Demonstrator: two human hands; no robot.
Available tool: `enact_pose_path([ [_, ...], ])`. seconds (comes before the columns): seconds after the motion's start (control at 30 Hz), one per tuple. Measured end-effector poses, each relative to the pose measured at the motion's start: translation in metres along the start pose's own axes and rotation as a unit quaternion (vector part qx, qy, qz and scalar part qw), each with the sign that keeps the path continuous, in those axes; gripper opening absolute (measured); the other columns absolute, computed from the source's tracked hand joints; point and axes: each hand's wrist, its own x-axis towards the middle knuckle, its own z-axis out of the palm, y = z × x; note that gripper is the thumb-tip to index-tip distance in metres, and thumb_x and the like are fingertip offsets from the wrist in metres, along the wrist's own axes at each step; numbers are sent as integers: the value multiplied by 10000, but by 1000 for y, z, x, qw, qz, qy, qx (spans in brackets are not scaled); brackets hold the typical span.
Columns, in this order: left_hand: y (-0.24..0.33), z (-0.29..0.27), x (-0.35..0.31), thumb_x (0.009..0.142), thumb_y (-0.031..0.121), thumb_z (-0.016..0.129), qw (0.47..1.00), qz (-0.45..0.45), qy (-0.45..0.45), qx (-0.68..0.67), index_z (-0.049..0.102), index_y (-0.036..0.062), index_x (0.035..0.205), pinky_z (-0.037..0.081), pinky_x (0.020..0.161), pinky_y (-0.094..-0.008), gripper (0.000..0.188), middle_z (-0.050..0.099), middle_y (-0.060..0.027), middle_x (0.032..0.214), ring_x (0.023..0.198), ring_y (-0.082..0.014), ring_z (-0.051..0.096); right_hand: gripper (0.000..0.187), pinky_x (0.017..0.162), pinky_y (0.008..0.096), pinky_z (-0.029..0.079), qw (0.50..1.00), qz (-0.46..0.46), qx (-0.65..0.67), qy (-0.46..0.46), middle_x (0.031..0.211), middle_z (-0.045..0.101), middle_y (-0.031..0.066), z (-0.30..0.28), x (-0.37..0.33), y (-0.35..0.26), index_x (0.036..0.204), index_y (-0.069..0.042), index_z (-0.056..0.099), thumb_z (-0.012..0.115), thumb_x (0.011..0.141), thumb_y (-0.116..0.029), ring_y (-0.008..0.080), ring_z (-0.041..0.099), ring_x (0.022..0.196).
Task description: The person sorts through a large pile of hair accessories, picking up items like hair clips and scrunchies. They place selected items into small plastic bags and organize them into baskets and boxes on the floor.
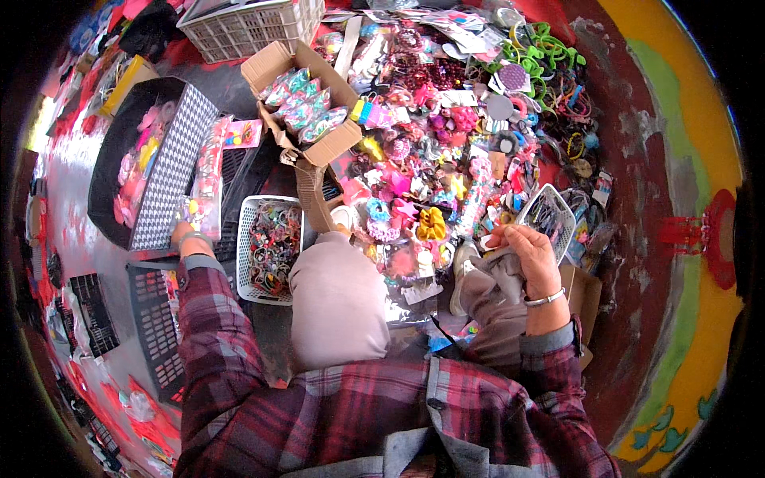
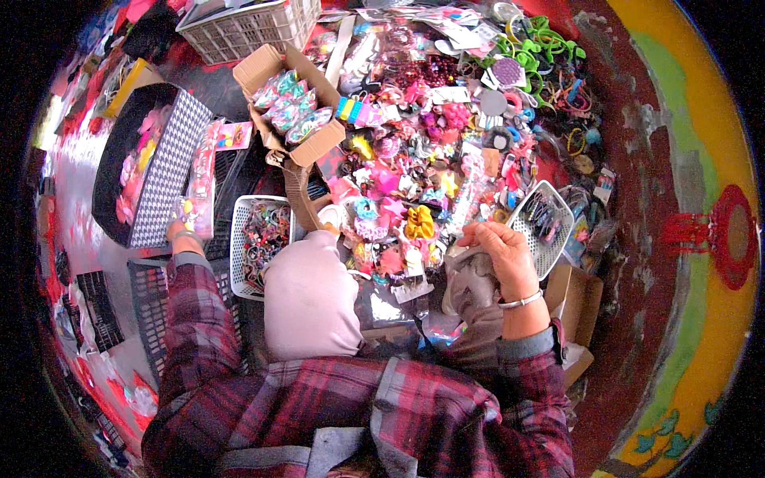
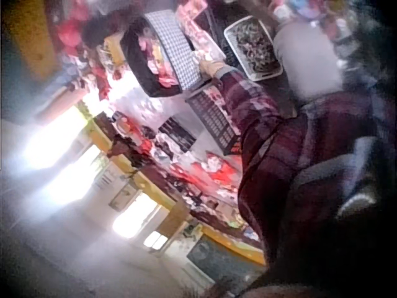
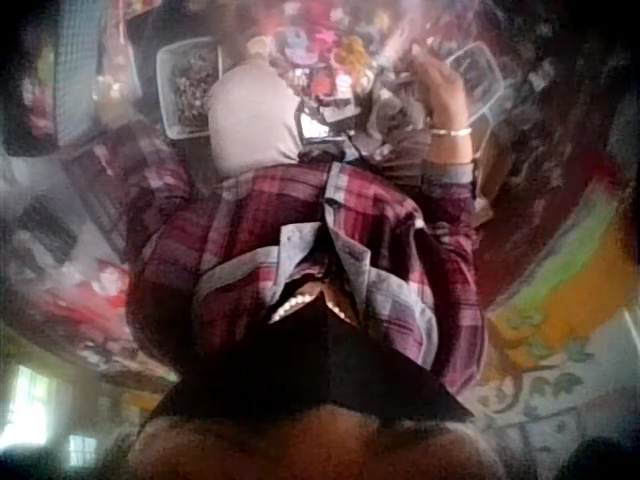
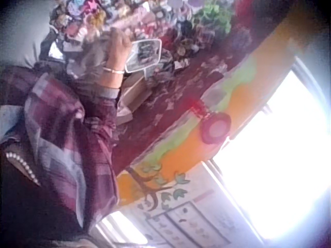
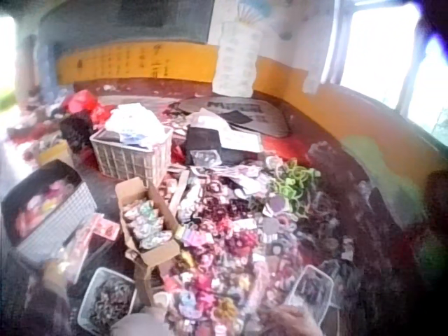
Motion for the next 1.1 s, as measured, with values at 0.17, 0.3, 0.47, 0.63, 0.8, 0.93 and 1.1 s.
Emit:
enact_pose_path([
  [0.17, 25, -10, -32, 869, 195, 470, 994, 76, 43, -66, 614, -9, 953, 483, 645, -354, 264, 620, -135, 871, 768, -242, 609, 232, 739, 247, 445, 999, -8, 16, 27, 806, 642, 65, -28, -11, 6, 915, 31, 633, 530, 887, -175, 126, 581, 776],
  [0.3, 100, -45, -116, 866, 166, 474, 896, 110, -115, -414, 611, -9, 1006, 484, 644, -338, 263, 611, -107, 895, 788, -209, 594, 235, 746, 255, 455, 994, -37, 51, 92, 857, 654, 91, -69, -33, 6, 927, 33, 634, 543, 875, -177, 147, 594, 772],
  [0.47, 208, -119, -242, 863, 192, 517, 800, 316, -207, -466, 596, -61, 1006, 446, 773, -287, 301, 604, -113, 1006, 889, -181, 572, 287, 756, 278, 489, 972, -70, 144, 172, 974, 634, 125, -114, -64, -3, 1096, 39, 561, 534, 864, -128, 175, 609, 876],
  [0.63, 284, -101, -361, 849, 169, 532, 672, 587, -338, -298, 646, -2, 946, 453, 768, -278, 227, 647, -74, 922, 848, -149, 590, 382, 845, 291, 452, 964, -137, 204, 106, 997, 625, 137, -99, -58, -13, 1026, 58, 591, 437, 677, 55, 210, 592, 929],
  [0.8, 272, -18, -451, 839, 215, 510, 650, 665, -355, 94, 669, 53, 875, 483, 711, -304, 230, 655, -89, 844, 781, -182, 609, 228, 724, 254, 434, 965, -160, 157, 136, 791, 621, 96, -83, -37, -8, 775, 28, 610, 420, 648, 33, 171, 563, 731],
  [0.93, 205, 75, -447, 785, 234, 504, 653, 650, -254, 295, 661, 56, 839, 478, 718, -380, 243, 644, -145, 886, 802, -314, 607, 151, 722, 253, 413, 950, -171, 224, 131, 744, 593, 83, -101, -26, 3, 696, -2, 570, 433, 636, 24, 174, 543, 716],
  [1.1, 102, 123, -423, 803, 213, 487, 747, 494, -342, 285, 621, 43, 1009, 446, 841, -440, 299, 584, -223, 1050, 977, -372, 562, 131, 745, 251, 393, 949, -122, 242, 162, 767, 581, 85, -103, -30, 8, 710, -9, 553, 437, 657, 17, 165, 522, 745],
])
